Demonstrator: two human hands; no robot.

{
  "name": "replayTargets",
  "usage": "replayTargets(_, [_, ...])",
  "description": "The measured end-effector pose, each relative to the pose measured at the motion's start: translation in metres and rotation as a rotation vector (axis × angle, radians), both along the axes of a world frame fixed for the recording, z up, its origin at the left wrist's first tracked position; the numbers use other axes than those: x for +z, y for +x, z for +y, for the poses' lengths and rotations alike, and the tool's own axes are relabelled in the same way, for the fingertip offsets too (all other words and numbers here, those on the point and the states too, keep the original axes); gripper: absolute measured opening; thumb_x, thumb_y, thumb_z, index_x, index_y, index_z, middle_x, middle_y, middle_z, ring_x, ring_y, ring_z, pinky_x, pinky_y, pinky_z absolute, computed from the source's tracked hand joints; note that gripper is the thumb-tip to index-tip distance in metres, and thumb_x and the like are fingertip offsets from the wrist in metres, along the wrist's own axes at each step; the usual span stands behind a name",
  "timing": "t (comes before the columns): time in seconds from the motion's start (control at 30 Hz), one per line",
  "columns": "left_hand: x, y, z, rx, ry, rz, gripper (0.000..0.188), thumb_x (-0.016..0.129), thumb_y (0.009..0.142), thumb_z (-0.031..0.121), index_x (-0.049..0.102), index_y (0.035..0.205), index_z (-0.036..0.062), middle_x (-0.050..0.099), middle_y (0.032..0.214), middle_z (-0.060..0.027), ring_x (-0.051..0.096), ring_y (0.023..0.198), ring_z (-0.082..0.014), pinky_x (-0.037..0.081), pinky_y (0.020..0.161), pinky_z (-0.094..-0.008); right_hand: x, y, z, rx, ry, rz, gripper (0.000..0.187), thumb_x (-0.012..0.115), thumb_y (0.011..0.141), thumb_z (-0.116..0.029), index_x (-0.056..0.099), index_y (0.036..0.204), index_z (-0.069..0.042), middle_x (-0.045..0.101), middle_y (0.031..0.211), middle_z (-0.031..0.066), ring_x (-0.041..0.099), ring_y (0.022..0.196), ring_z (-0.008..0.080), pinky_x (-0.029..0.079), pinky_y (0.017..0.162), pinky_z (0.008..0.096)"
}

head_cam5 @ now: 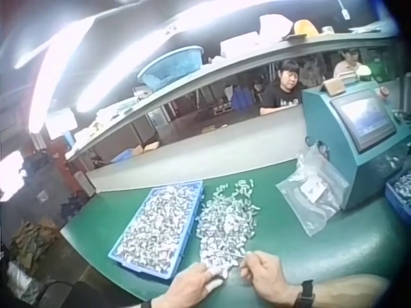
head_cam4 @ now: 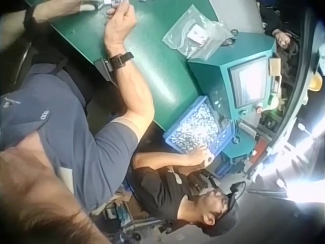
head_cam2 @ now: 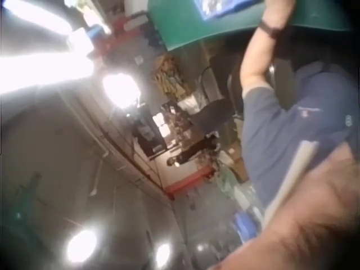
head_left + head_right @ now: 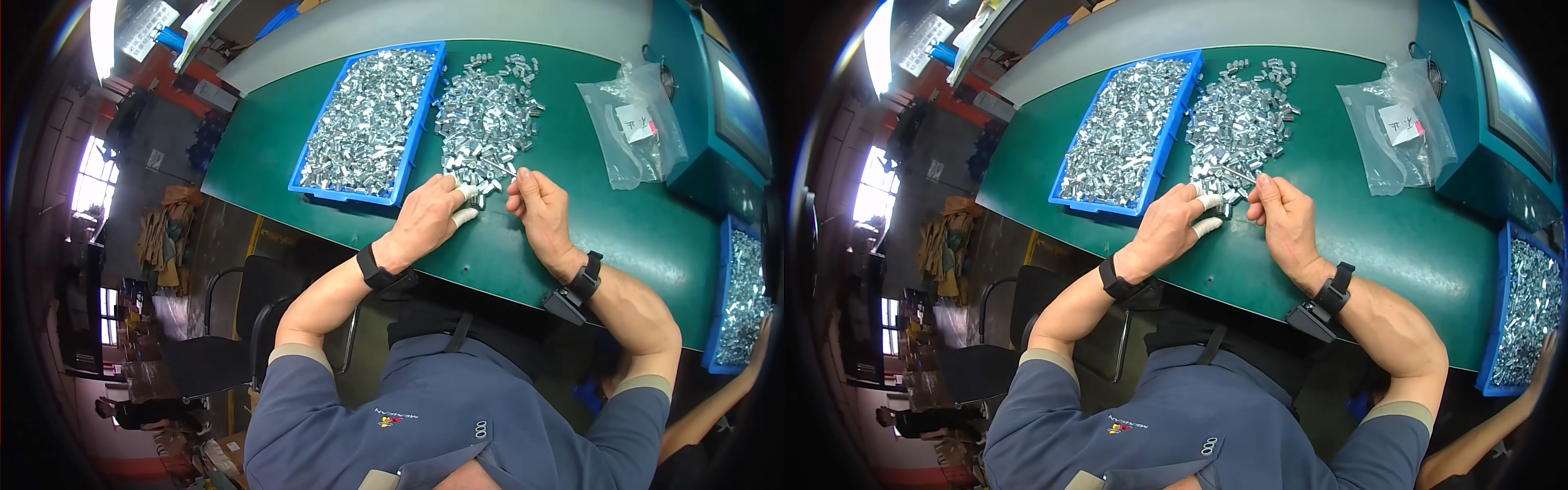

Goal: Sorting and inspecting small metal hardware components at a manual workstation.

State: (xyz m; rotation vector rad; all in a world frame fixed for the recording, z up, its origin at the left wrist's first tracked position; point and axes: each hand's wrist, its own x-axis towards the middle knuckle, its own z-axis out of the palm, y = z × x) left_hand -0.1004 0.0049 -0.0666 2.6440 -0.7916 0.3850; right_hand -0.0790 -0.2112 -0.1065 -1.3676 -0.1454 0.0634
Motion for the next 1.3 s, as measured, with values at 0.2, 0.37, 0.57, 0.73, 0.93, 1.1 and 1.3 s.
replayTargets(0.2, [0.006, -0.019, 0.011, 0.047, 0.011, 0.097, 0.034, 0.084, 0.079, 0.015, 0.072, 0.111, 0.0093, 0.058, 0.086, -0.0082, 0.06, 0.084, -0.0299, 0.05, 0.074, -0.0407, 0.002, 0.0, -0.001, 0.044, -0.009, -0.004, 0.042, 0.052, 0.11, -0.035, 0.066, 0.086, -0.003, 0.062, 0.071, 0.0003, 0.054, 0.065, 0.006, 0.044, 0.06, 0.0224])
replayTargets(0.37, [0.007, -0.021, 0.026, 0.017, 0.049, 0.15, 0.034, 0.081, 0.08, 0.008, 0.071, 0.113, 0.007, 0.06, 0.089, -0.0094, 0.061, 0.087, -0.0326, 0.051, 0.076, -0.0421, 0.003, -0.004, 0.0, 0.173, -0.073, 0.004, 0.037, 0.056, 0.109, -0.029, 0.067, 0.088, -0.001, 0.065, 0.073, 0.001, 0.058, 0.067, 0.007, 0.047, 0.062, 0.0235])
replayTargets(0.57, [0.008, -0.023, 0.027, 0.232, -0.299, 0.399, 0.025, 0.085, 0.082, 0.011, 0.066, 0.096, 0.0024, 0.065, 0.085, -0.0067, 0.064, 0.073, -0.0192, 0.053, 0.067, -0.0336, 0.001, -0.007, 0.002, 0.305, -0.218, -0.037, 0.034, 0.058, 0.107, -0.027, 0.068, 0.088, -0.001, 0.066, 0.073, 0.0018, 0.059, 0.067, 0.007, 0.047, 0.061, 0.0245])
replayTargets(0.73, [0.0, -0.027, 0.03, 0.254, -0.416, 0.361, 0.026, 0.087, 0.083, 0.014, 0.066, 0.094, 0.0018, 0.068, 0.081, -0.0052, 0.062, 0.068, -0.0127, 0.054, 0.065, -0.0286, 0.004, -0.013, 0.002, 0.344, -0.248, -0.093, 0.033, 0.059, 0.106, -0.026, 0.068, 0.086, -0.001, 0.066, 0.068, 0.0026, 0.058, 0.062, 0.0075, 0.045, 0.057, 0.0271])
replayTargets(0.93, [-0.004, -0.023, 0.024, 0.235, -0.459, 0.359, 0.025, 0.087, 0.083, 0.013, 0.067, 0.094, 0.0013, 0.07, 0.084, -0.0038, 0.065, 0.075, -0.0122, 0.053, 0.07, -0.0278, 0.006, -0.013, 0.0, 0.342, -0.275, -0.117, 0.032, 0.059, 0.105, -0.025, 0.068, 0.084, -0.001, 0.066, 0.066, 0.0032, 0.057, 0.059, 0.0082, 0.044, 0.055, 0.0296])
replayTargets(1.1, [-0.004, -0.024, 0.016, 0.228, -0.515, 0.426, 0.022, 0.085, 0.085, 0.011, 0.067, 0.094, 0.0021, 0.068, 0.084, -0.0027, 0.064, 0.076, -0.0109, 0.054, 0.073, -0.0278, 0.0, -0.01, 0.006, 0.337, -0.226, -0.08, 0.027, 0.059, 0.104, -0.022, 0.068, 0.089, -0.001, 0.068, 0.07, 0.0032, 0.06, 0.062, 0.0091, 0.047, 0.058, 0.0289])
replayTargets(1.3, [-0.005, -0.026, 0.019, 0.23, -0.689, 0.566, 0.021, 0.081, 0.09, 0.016, 0.069, 0.101, 0.0019, 0.071, 0.092, -0.0036, 0.067, 0.087, -0.0112, 0.055, 0.078, -0.0284, -0.008, -0.005, 0.005, 0.312, -0.189, -0.071, 0.021, 0.059, 0.102, -0.015, 0.067, 0.093, 0.002, 0.069, 0.077, 0.0043, 0.061, 0.07, 0.0099, 0.049, 0.064, 0.0269])
